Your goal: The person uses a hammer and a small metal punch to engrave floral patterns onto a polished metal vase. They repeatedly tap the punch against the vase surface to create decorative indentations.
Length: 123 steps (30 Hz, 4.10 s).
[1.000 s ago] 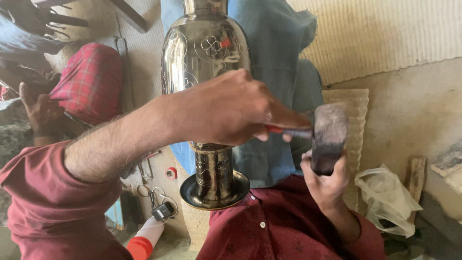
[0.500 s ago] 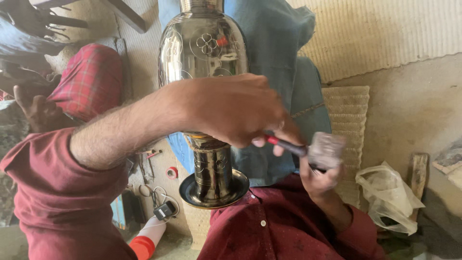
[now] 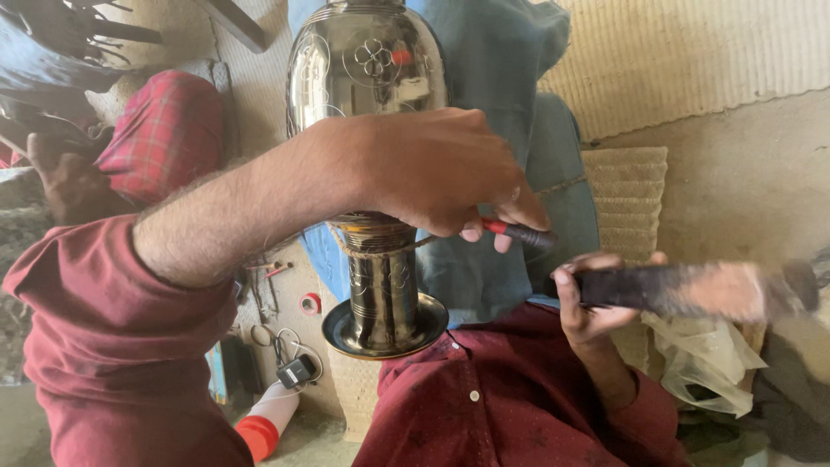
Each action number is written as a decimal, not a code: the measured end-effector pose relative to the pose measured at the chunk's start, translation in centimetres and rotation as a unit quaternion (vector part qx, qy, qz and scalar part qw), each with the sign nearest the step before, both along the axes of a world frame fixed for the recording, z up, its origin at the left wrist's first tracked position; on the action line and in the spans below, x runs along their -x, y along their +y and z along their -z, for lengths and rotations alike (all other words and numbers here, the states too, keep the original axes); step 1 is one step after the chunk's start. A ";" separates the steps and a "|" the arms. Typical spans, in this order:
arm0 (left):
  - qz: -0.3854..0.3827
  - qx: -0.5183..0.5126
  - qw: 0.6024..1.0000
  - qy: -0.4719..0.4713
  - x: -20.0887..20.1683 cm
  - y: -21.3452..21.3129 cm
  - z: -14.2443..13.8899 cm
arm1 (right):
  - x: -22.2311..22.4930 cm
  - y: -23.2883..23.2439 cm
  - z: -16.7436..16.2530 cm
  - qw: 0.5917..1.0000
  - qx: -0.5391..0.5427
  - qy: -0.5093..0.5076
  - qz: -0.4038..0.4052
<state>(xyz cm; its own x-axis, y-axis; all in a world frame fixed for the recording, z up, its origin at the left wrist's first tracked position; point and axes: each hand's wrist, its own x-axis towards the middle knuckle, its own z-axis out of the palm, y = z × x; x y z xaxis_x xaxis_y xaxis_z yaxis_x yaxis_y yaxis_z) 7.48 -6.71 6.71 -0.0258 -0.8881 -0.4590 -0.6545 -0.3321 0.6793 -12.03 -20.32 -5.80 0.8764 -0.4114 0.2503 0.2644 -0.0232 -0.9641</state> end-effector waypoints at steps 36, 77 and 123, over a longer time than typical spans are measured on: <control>-0.395 0.227 0.852 -0.257 7.1 5.9 -0.6 | 1.3 -5.8 2.1 0.892 0.448 0.029 0.052; -0.173 0.165 0.949 -0.205 3.2 3.9 -1.0 | 3.2 -5.3 1.4 0.962 0.227 0.141 -0.048; -0.050 0.080 0.990 -0.102 1.0 1.4 0.0 | 1.1 0.3 -1.6 0.994 0.046 0.079 0.063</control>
<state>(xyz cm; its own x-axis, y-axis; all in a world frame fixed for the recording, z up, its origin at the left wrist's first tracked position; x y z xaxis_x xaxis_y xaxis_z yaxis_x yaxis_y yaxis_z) 6.53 -5.35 6.75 0.1436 -0.9437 -0.2980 -0.7528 -0.2996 0.5861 -13.13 -20.05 -4.24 0.8507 -0.5022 0.1556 0.0994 -0.1371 -0.9856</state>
